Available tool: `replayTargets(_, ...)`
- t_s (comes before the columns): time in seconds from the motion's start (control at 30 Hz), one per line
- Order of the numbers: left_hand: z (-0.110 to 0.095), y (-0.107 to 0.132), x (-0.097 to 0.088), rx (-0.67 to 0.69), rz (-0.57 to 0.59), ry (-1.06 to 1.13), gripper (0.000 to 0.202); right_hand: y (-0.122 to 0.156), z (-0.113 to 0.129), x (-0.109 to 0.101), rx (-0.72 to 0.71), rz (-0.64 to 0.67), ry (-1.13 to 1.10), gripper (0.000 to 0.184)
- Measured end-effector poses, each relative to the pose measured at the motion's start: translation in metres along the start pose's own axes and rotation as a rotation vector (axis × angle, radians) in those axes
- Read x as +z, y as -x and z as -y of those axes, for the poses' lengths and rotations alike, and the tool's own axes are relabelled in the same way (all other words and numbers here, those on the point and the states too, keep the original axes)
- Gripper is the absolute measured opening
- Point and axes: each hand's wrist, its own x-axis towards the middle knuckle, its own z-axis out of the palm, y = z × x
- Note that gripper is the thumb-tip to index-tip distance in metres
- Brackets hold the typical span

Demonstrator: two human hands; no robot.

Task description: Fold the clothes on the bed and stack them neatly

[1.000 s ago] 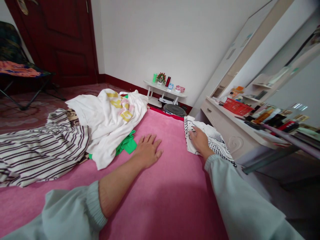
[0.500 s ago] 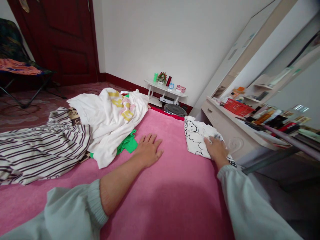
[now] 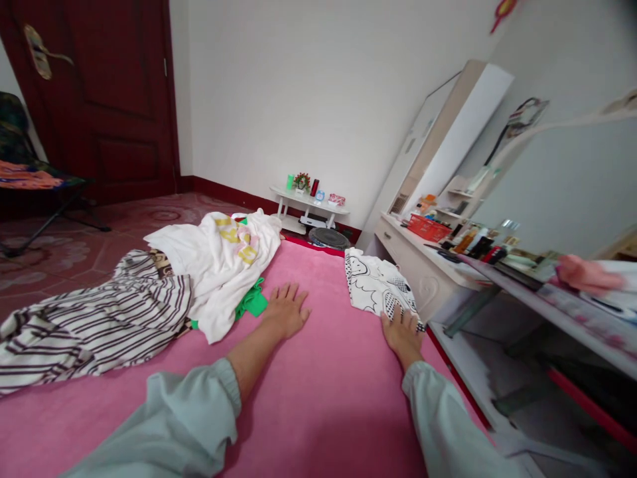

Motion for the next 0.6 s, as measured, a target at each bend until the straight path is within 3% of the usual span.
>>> replayTargets(0.17,-0.012,0.015,0.002,-0.077,0.032,-0.040,0.059,0.045,0.004,-0.009,0.064,0.080,0.041,0.075)
replayTargets(0.4,-0.026,0.064,-0.009,-0.088,0.005,-0.036,0.062,0.096,0.015,-0.025,0.064,0.099,0.001,0.071)
replayTargets(0.6,-0.030,0.088,-0.020,-0.097,0.014,-0.003,0.063,0.123,0.014,-0.031,-0.037,0.009,-0.047,0.062)
